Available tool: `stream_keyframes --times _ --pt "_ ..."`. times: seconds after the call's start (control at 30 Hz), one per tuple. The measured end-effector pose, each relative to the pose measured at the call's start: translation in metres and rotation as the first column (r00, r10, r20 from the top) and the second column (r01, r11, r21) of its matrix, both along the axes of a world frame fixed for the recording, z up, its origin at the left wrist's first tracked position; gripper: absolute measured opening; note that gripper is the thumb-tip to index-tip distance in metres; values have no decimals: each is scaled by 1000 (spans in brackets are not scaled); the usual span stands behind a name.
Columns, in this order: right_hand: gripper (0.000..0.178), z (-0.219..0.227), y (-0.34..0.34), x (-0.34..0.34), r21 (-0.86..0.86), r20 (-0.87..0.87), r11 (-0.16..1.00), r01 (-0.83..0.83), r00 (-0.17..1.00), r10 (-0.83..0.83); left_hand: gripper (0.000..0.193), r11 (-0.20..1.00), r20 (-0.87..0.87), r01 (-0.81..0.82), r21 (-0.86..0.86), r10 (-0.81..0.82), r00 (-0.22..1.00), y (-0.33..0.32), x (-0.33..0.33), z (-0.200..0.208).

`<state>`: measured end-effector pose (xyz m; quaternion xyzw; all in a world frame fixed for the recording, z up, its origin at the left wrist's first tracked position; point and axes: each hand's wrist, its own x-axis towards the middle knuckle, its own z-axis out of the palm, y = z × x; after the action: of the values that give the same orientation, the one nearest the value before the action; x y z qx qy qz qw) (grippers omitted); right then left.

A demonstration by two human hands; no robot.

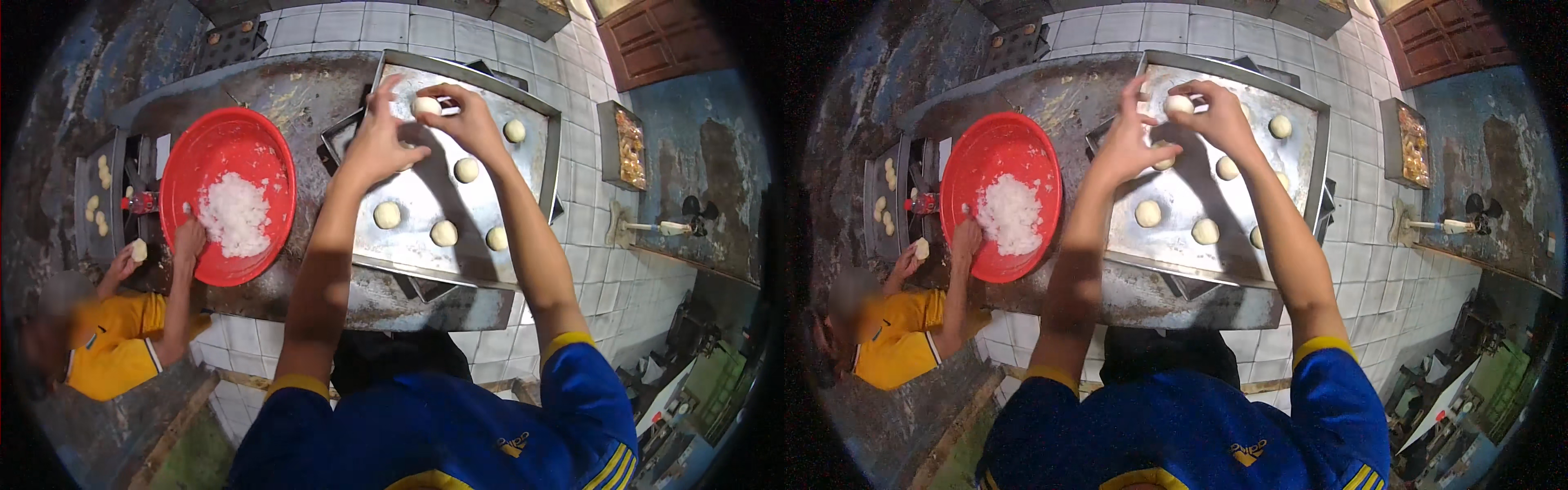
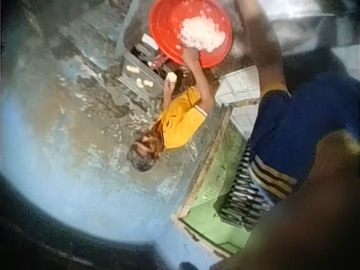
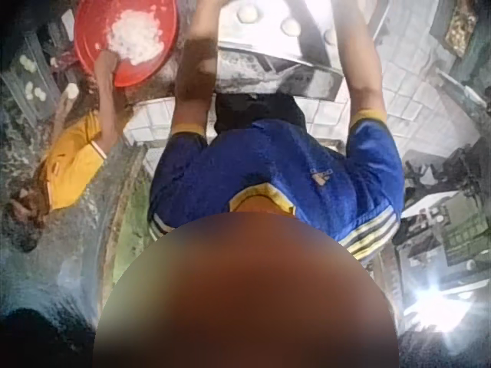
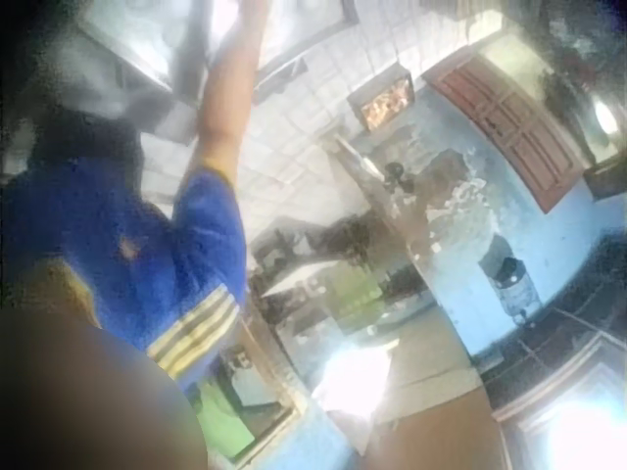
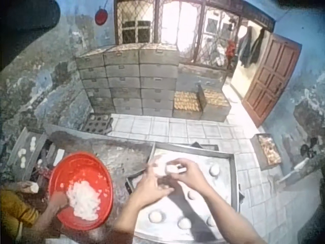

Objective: The person forms portions of dough into balls, presses them into a bowl of white granules, and arranges them on a metal tray.

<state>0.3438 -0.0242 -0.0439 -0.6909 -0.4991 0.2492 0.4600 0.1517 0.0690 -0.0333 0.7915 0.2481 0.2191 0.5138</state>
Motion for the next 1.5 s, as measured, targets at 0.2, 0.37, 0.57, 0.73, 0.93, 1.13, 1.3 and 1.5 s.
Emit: stream_keyframes --times 0.2,0.37,0.57,0.73,0.93,1.13,1.3,1.5 --pt "66 -97 45 29 -312 675 946 -85 681 284 102 976 -23 -215 23 215 976 -16 -66 -20" --pt "90 -132 51 10 -245 832 965 -93 491 259 91 907 -64 -421 -9 419 906 -47 -119 -28" --pt "67 -119 65 57 -251 298 931 -264 894 334 83 899 -10 -407 -162 411 912 -76 -133 -13" --pt "37 -53 23 -26 -415 530 643 -643 403 746 74 869 -18 -428 -247 438 899 -84 -158 -25" --pt "19 -64 17 -45 -645 542 665 -377 388 746 54 851 49 -351 -391 399 915 -83 -159 -17" --pt "29 16 2 -125 -263 -336 803 -534 831 443 43 783 -5 -431 -448 480 877 -79 -158 -6" --pt "26 57 -4 -252 33 -365 965 -262 895 256 56 649 136 -634 -420 736 663 -53 -176 13" --pt "20 71 45 -360 212 -559 951 225 826 -71 51 588 317 -384 -712 757 571 -20 -245 65"
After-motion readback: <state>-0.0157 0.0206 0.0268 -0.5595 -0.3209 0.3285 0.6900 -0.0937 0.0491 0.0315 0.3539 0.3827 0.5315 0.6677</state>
